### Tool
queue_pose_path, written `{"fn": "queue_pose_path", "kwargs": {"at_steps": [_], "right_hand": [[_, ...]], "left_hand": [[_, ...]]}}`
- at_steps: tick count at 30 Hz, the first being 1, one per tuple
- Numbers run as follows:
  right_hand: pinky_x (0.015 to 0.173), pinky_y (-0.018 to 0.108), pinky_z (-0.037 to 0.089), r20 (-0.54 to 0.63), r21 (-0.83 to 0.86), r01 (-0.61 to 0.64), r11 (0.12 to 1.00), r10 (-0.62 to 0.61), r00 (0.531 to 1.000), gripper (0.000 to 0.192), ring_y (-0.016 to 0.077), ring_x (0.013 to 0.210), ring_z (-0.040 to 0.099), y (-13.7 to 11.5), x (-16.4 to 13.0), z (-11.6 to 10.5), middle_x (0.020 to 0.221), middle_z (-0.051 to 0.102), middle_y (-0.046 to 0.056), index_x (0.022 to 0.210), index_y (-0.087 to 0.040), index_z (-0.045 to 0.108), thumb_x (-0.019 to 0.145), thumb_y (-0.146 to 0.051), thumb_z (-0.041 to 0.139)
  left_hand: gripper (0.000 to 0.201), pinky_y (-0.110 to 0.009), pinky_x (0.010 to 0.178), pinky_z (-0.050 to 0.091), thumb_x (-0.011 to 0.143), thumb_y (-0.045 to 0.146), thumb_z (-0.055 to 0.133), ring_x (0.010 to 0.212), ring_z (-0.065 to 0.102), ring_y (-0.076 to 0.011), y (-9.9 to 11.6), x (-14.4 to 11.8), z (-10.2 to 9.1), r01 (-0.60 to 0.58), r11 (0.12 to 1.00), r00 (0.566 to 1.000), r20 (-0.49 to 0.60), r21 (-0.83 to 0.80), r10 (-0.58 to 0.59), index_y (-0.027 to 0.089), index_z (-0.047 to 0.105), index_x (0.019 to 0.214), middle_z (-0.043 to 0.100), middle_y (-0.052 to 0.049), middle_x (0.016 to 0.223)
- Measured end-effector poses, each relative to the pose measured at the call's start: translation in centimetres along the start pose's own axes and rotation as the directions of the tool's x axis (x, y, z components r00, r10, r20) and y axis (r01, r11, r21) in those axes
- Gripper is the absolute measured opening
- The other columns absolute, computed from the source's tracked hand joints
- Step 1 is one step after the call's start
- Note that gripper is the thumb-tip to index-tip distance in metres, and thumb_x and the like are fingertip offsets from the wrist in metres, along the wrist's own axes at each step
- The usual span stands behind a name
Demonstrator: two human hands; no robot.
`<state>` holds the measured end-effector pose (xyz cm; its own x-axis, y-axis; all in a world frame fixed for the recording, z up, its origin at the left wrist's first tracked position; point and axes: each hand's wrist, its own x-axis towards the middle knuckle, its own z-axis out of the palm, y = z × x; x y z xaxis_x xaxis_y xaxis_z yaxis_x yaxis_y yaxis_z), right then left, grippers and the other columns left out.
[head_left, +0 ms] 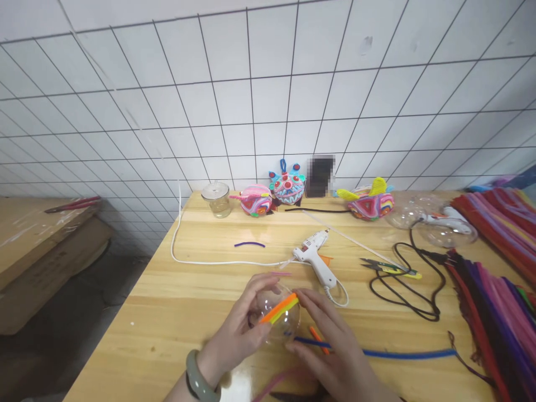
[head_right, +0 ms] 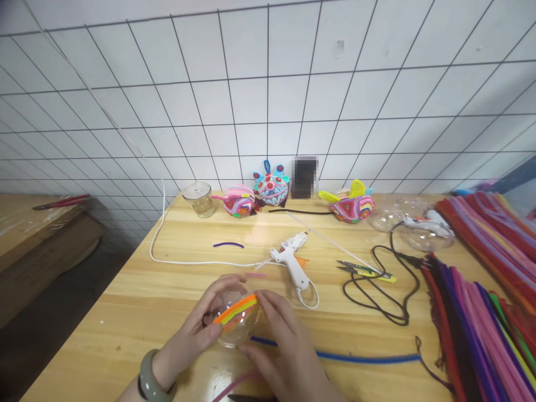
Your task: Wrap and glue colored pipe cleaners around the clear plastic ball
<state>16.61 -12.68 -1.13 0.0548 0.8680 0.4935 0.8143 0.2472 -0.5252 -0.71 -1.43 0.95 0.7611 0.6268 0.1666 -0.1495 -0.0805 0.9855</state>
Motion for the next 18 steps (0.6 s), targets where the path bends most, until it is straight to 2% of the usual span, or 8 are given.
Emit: {"fn": "queue_pose_path", "kwargs": {"at_steps": [6, 10, 13, 18], "right_hand": [[0.097, 0.025, 0.051, 0.006, -0.012, 0.054, 0.998, -0.054, 0.999, 0.049, 0.0208, 0.119, 0.06, 0.29, 0.63, -0.24, 0.126, 0.06, 0.013, 0.136, -0.02, 0.045, 0.09, -0.026, 0.06], [0.096, 0.029, 0.053, 0.009, -0.004, 0.034, 0.999, -0.034, 0.999, 0.052, 0.0227, 0.118, 0.06, 0.44, 0.66, -0.17, 0.126, 0.061, 0.013, 0.135, -0.021, 0.046, 0.086, -0.022, 0.063], [0.096, 0.033, 0.053, 0.024, 0.007, -0.016, 1.0, 0.016, 1.0, 0.062, 0.0251, 0.121, 0.058, 0.54, 0.54, -0.05, 0.131, 0.058, 0.013, 0.14, -0.023, 0.04, 0.083, -0.017, 0.063], [0.096, 0.036, 0.054, 0.049, 0.037, -0.072, 0.997, 0.07, 0.996, 0.075, 0.0269, 0.124, 0.056, 0.42, 0.56, 0.03, 0.135, 0.056, 0.014, 0.145, -0.024, 0.031, 0.079, -0.012, 0.064]], "left_hand": [[0.053, -0.048, 0.108, 0.034, 0.087, 0.051, 0.056, 0.129, 0.041, -0.0328, -0.2, -0.06, -0.43, -0.049, 0.997, 0.998, 0.047, 0.062, 0.046, 0.032, 0.046, 0.135, 0.041, -0.01, 0.139], [0.054, -0.052, 0.109, 0.032, 0.086, 0.047, 0.059, 0.129, 0.04, -0.0351, -0.41, 0.2, -0.56, -0.097, 0.99, 0.995, 0.049, 0.106, 0.092, 0.03, 0.046, 0.135, 0.044, -0.011, 0.136], [0.052, -0.05, 0.108, 0.034, 0.086, 0.04, 0.059, 0.129, 0.041, -0.0344, -0.42, 0.18, -0.48, -0.118, 0.983, 0.993, 0.011, 0.138, 0.118, 0.029, 0.046, 0.135, 0.044, -0.011, 0.136], [0.056, -0.048, 0.108, 0.034, 0.083, 0.023, 0.061, 0.13, 0.039, -0.0321, -0.07, 0.21, -0.15, -0.17, 0.939, 0.979, -0.056, 0.3, 0.195, 0.032, 0.046, 0.136, 0.047, -0.01, 0.134]]}}
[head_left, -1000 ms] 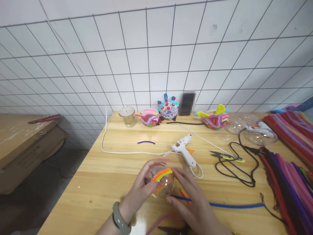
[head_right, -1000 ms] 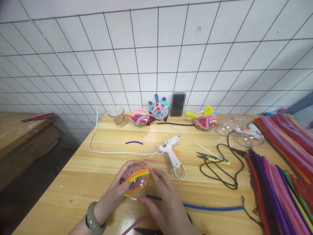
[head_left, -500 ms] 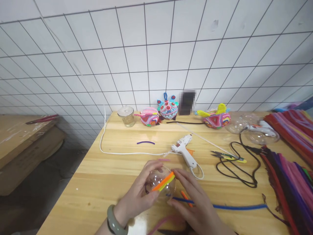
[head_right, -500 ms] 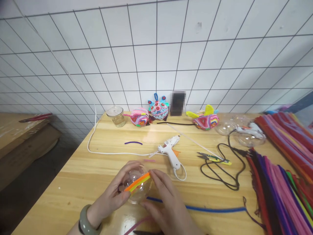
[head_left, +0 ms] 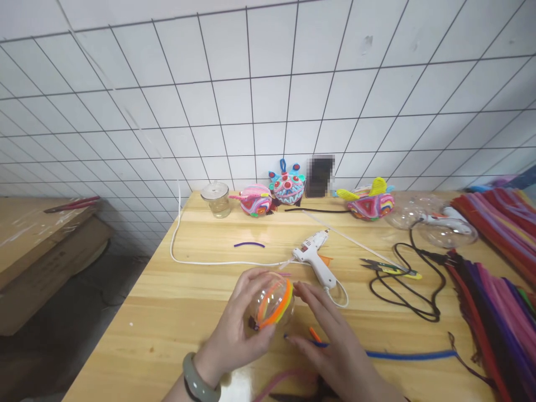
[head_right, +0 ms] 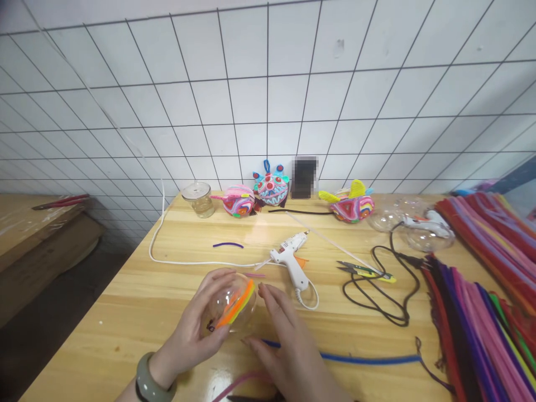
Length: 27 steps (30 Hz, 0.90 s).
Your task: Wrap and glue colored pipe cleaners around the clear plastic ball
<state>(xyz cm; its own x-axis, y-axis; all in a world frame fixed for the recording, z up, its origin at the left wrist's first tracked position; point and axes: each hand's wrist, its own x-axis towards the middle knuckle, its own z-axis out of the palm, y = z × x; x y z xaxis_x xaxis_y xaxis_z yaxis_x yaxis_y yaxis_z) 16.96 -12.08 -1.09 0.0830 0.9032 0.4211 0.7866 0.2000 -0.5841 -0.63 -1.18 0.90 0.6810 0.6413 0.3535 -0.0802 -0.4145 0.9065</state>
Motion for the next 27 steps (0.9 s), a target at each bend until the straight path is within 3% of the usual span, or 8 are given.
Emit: {"fn": "queue_pose_path", "kwargs": {"at_steps": [9, 12, 14, 16, 18, 22, 25, 27], "right_hand": [[0.101, 0.039, 0.05, 0.057, 0.04, -0.028, 0.999, 0.026, 0.998, 0.072, 0.0261, 0.13, 0.05, -0.1, -0.2, 0.4, 0.141, 0.05, 0.013, 0.147, -0.027, 0.03, 0.083, -0.01, 0.058], [0.101, 0.042, 0.05, 0.045, 0.066, -0.031, 0.997, 0.028, 0.999, 0.07, 0.0268, 0.13, 0.049, 0.0, -0.1, 0.3, 0.141, 0.051, 0.012, 0.146, -0.029, 0.03, 0.084, -0.012, 0.059], [0.099, 0.044, 0.051, 0.015, 0.118, -0.047, 0.992, 0.045, 0.999, 0.065, 0.0264, 0.128, 0.052, 0.2, 0.1, 0.0, 0.139, 0.052, 0.012, 0.145, -0.03, 0.033, 0.087, -0.014, 0.058], [0.096, 0.042, 0.054, -0.028, 0.21, -0.097, 0.973, 0.105, 0.994, 0.056, 0.0244, 0.121, 0.058, 0.5, 0.4, -0.6, 0.135, 0.055, 0.012, 0.142, -0.029, 0.038, 0.089, -0.017, 0.056], [0.09, 0.038, 0.057, -0.07, 0.309, -0.18, 0.934, 0.211, 0.975, 0.045, 0.0222, 0.11, 0.065, 0.9, 0.8, -1.3, 0.127, 0.061, 0.012, 0.135, -0.027, 0.046, 0.092, -0.021, 0.054], [0.078, 0.034, 0.061, -0.095, 0.332, -0.327, 0.885, 0.376, 0.922, 0.026, 0.0224, 0.091, 0.072, 2.0, 1.5, -2.8, 0.103, 0.073, 0.009, 0.114, -0.022, 0.063, 0.09, -0.031, 0.057], [0.069, 0.031, 0.06, -0.007, 0.223, -0.312, 0.924, 0.322, 0.947, 0.016, 0.0213, 0.078, 0.071, 2.2, 2.0, -3.5, 0.087, 0.075, 0.005, 0.094, -0.022, 0.069, 0.088, -0.031, 0.058], [0.063, 0.028, 0.058, 0.133, 0.151, -0.249, 0.957, 0.23, 0.964, 0.014, 0.019, 0.069, 0.068, 1.9, 2.1, -3.5, 0.076, 0.072, 0.002, 0.083, -0.023, 0.068, 0.088, -0.026, 0.056]], "left_hand": [[0.066, -0.049, 0.108, 0.035, 0.076, 0.01, 0.065, 0.131, 0.04, -0.0317, 0.4, 0.2, 0.1, -0.025, 0.991, 1.0, 0.003, 0.134, 0.024, 0.035, 0.047, 0.135, 0.048, -0.009, 0.138], [0.061, -0.048, 0.11, 0.034, 0.075, 0.012, 0.068, 0.132, 0.041, -0.0321, 0.1, 0.1, 0.2, 0.032, 0.996, 0.999, -0.04, 0.078, -0.029, 0.033, 0.053, 0.13, 0.049, -0.009, 0.138], [0.054, -0.046, 0.108, 0.037, 0.075, 0.015, 0.07, 0.13, 0.044, -0.0323, -0.2, 0.2, 0.2, 0.121, 0.99, 0.986, -0.111, -0.067, -0.128, 0.03, 0.057, 0.126, 0.05, -0.01, 0.138], [0.05, -0.043, 0.101, 0.045, 0.074, 0.02, 0.074, 0.123, 0.053, -0.0312, -0.6, 0.5, 0.2, 0.2, 0.932, 0.945, -0.193, -0.303, -0.266, 0.027, 0.059, 0.121, 0.057, -0.011, 0.132], [0.05, -0.037, 0.093, 0.051, 0.068, 0.025, 0.081, 0.111, 0.061, -0.0282, -0.8, 1.0, 0.1, 0.199, 0.825, 0.881, -0.272, -0.529, -0.387, 0.024, 0.062, 0.114, 0.066, -0.009, 0.119], [0.047, -0.028, 0.08, 0.054, 0.062, 0.026, 0.085, 0.095, 0.066, -0.0205, -0.9, 1.7, -0.5, 0.16, 0.659, 0.771, -0.324, -0.735, -0.548, 0.022, 0.065, 0.103, 0.071, -0.004, 0.102], [0.044, -0.027, 0.078, 0.054, 0.069, 0.028, 0.081, 0.094, 0.066, -0.0192, -1.1, 1.7, -0.8, 0.15, 0.588, 0.745, -0.3, -0.795, -0.596, 0.022, 0.064, 0.109, 0.071, -0.005, 0.105], [0.042, -0.026, 0.075, 0.053, 0.072, 0.028, 0.078, 0.093, 0.066, -0.0188, -1.3, 1.7, -0.9, 0.132, 0.549, 0.735, -0.29, -0.825, -0.613, 0.021, 0.064, 0.111, 0.071, -0.005, 0.106]]}}
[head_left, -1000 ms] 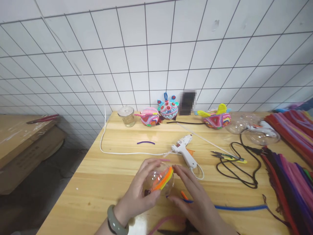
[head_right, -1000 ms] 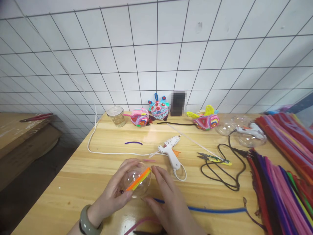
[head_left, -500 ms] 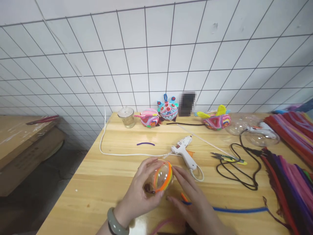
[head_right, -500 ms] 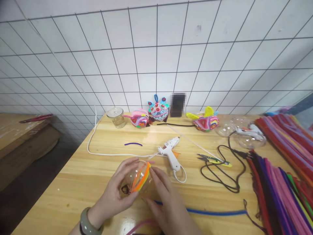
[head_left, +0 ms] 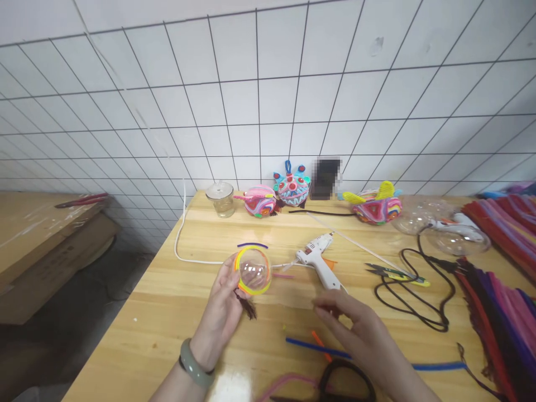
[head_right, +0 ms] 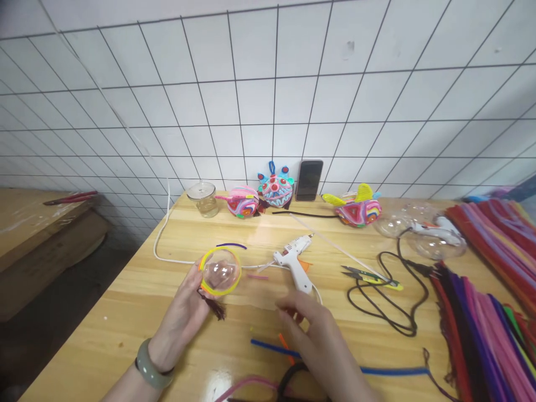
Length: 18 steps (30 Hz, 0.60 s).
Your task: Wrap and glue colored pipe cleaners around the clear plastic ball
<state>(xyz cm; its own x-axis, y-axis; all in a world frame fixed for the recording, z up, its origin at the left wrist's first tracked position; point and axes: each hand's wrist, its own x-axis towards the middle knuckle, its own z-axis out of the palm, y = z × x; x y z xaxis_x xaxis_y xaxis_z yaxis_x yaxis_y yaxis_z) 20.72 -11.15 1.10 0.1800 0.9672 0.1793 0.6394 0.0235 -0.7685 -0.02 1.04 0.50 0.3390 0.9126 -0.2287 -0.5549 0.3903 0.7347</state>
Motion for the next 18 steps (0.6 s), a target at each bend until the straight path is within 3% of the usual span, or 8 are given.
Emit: {"fn": "queue_pose_path", "kwargs": {"at_steps": [4, 9, 13, 16, 18], "right_hand": [[0.065, 0.03, 0.057, 0.293, -0.21, 0.133, 0.969, -0.068, 0.954, 0.013, 0.0201, 0.074, 0.068, -0.5, -0.6, 1.4, 0.077, 0.07, 0.002, 0.075, -0.021, 0.066, 0.084, -0.013, 0.061], [0.07, 0.04, 0.057, 0.4, -0.419, 0.243, 0.875, -0.063, 0.914, 0.017, 0.0261, 0.08, 0.068, -0.1, -1.3, 3.2, 0.083, 0.07, 0.006, 0.074, -0.018, 0.066, 0.079, -0.002, 0.064], [0.066, 0.033, 0.055, 0.299, -0.318, 0.251, 0.914, -0.154, 0.942, 0.017, 0.0214, 0.074, 0.067, 0.2, -1.2, 3.0, 0.08, 0.068, 0.003, 0.079, -0.022, 0.06, 0.088, -0.009, 0.055], [0.065, 0.029, 0.053, 0.172, -0.181, 0.141, 0.973, -0.11, 0.979, 0.016, 0.0192, 0.074, 0.066, -0.6, -1.2, 2.3, 0.08, 0.066, 0.002, 0.087, -0.024, 0.056, 0.095, -0.015, 0.046], [0.066, 0.028, 0.052, 0.121, -0.097, 0.115, 0.989, -0.103, 0.987, 0.016, 0.0181, 0.074, 0.064, -1.4, -1.4, 1.8, 0.081, 0.064, 0.001, 0.091, -0.025, 0.054, 0.097, -0.017, 0.042]], "left_hand": [[0.03, -0.025, 0.066, 0.052, 0.075, 0.03, 0.075, 0.085, 0.067, -0.0178, 0.1, 0.3, -0.2, 0.07, 0.988, 0.995, -0.054, -0.14, -0.079, 0.019, 0.067, 0.102, 0.072, -0.003, 0.092], [0.019, -0.026, 0.063, 0.051, 0.077, 0.031, 0.071, 0.081, 0.067, -0.0175, 0.1, 0.5, -0.2, 0.115, 0.974, 0.989, -0.075, -0.194, -0.131, 0.017, 0.069, 0.091, 0.073, -0.003, 0.086], [0.023, -0.023, 0.058, 0.05, 0.08, 0.035, 0.068, 0.076, 0.067, -0.0163, -0.2, 0.4, -0.3, 0.172, 0.981, 0.985, -0.014, -0.092, -0.174, 0.018, 0.069, 0.096, 0.072, -0.003, 0.087], [0.022, -0.022, 0.054, 0.048, 0.081, 0.031, 0.069, 0.071, 0.067, -0.0161, -0.4, -0.1, -0.1, 0.223, 0.975, 0.974, 0.039, -0.022, -0.222, 0.017, 0.069, 0.098, 0.072, -0.004, 0.085], [0.022, -0.023, 0.061, 0.051, 0.081, 0.028, 0.071, 0.077, 0.068, -0.0174, -0.4, -0.5, 0.2, 0.235, 0.972, 0.967, 0.089, 0.027, -0.237, 0.016, 0.07, 0.1, 0.073, -0.006, 0.088]]}}
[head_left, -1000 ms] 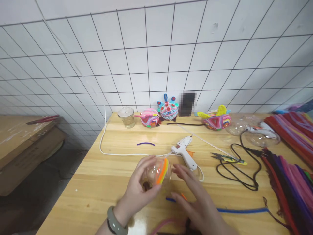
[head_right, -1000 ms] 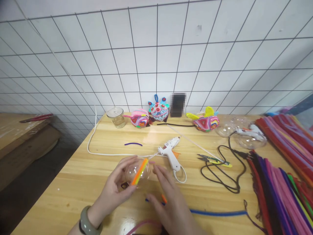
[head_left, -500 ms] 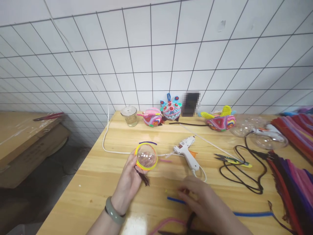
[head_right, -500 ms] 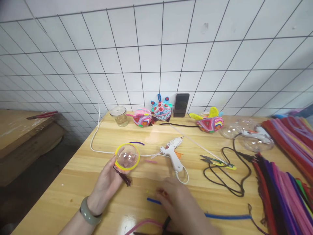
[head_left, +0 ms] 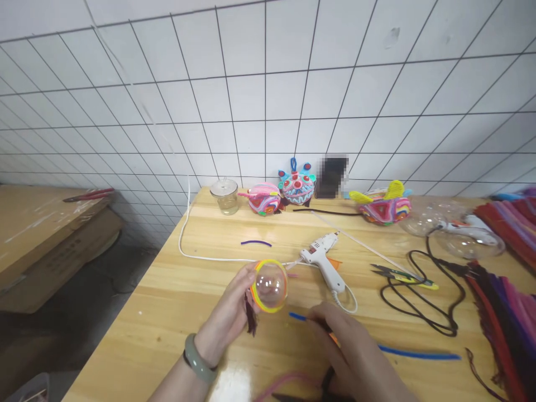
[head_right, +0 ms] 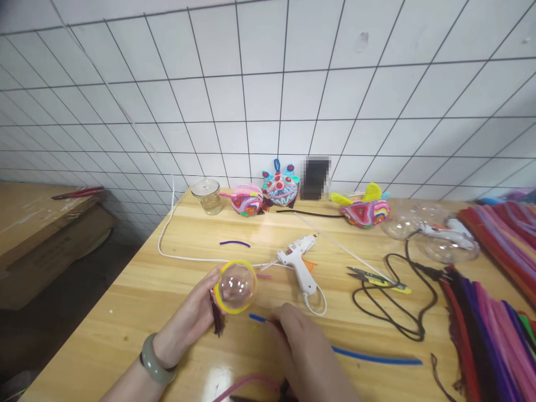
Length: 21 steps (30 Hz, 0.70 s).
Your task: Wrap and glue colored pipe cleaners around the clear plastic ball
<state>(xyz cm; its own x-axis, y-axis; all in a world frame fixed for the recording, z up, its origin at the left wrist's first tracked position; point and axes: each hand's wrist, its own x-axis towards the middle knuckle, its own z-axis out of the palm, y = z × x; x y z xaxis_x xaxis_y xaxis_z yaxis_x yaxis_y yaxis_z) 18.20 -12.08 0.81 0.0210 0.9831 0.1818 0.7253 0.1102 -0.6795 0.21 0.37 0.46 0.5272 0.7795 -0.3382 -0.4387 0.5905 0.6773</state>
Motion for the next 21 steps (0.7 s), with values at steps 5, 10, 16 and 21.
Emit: {"fn": "queue_pose_path", "kwargs": {"at_steps": [5, 10, 16, 21], "right_hand": [[0.065, 0.026, 0.048, -0.073, 0.057, 0.118, 0.991, -0.114, 0.991, 0.016, 0.016, 0.072, 0.058, -0.9, -0.4, -0.4, 0.081, 0.057, 0.0, 0.099, -0.026, 0.051, 0.097, -0.013, 0.043], [0.074, 0.028, 0.052, -0.079, 0.031, 0.202, 0.979, -0.199, 0.977, 0.023, 0.018, 0.084, 0.061, -0.2, -0.8, -0.1, 0.094, 0.06, 0.005, 0.112, -0.026, 0.051, 0.096, -0.012, 0.044], [0.073, 0.027, 0.055, -0.046, -0.019, 0.249, 0.968, -0.249, 0.967, 0.033, 0.0186, 0.085, 0.065, 0.0, -1.3, -0.3, 0.098, 0.063, 0.007, 0.12, -0.025, 0.053, 0.093, -0.009, 0.046], [0.07, 0.027, 0.055, -0.025, -0.1, 0.308, 0.946, -0.312, 0.95, 0.034, 0.0196, 0.084, 0.065, 0.1, -1.2, -0.1, 0.098, 0.065, 0.008, 0.127, -0.026, 0.05, 0.093, -0.019, 0.051]], "left_hand": [[0.031, -0.031, 0.081, 0.052, 0.086, 0.034, 0.064, 0.092, 0.067, -0.0218, 0.1, -0.7, 0.8, 0.026, 0.97, 0.972, 0.221, 0.24, -0.081, 0.016, 0.069, 0.11, 0.072, -0.01, 0.104], [0.028, -0.028, 0.083, 0.05, 0.086, 0.038, 0.065, 0.092, 0.066, -0.0198, -0.6, -0.7, 0.4, 0.048, 0.95, 0.97, 0.214, 0.308, -0.119, 0.017, 0.072, 0.103, 0.072, -0.008, 0.101], [0.043, -0.029, 0.081, 0.05, 0.084, 0.054, 0.06, 0.088, 0.065, -0.0206, -0.8, -1.1, 0.3, 0.087, 0.892, 0.95, 0.232, 0.444, -0.208, 0.017, 0.074, 0.098, 0.073, -0.008, 0.096], [0.052, -0.031, 0.081, 0.05, 0.087, 0.061, 0.048, 0.091, 0.063, -0.0219, 0.1, -1.5, 0.9, -0.056, 0.751, 0.935, 0.298, 0.657, -0.191, 0.019, 0.074, 0.102, 0.073, -0.007, 0.098]]}}
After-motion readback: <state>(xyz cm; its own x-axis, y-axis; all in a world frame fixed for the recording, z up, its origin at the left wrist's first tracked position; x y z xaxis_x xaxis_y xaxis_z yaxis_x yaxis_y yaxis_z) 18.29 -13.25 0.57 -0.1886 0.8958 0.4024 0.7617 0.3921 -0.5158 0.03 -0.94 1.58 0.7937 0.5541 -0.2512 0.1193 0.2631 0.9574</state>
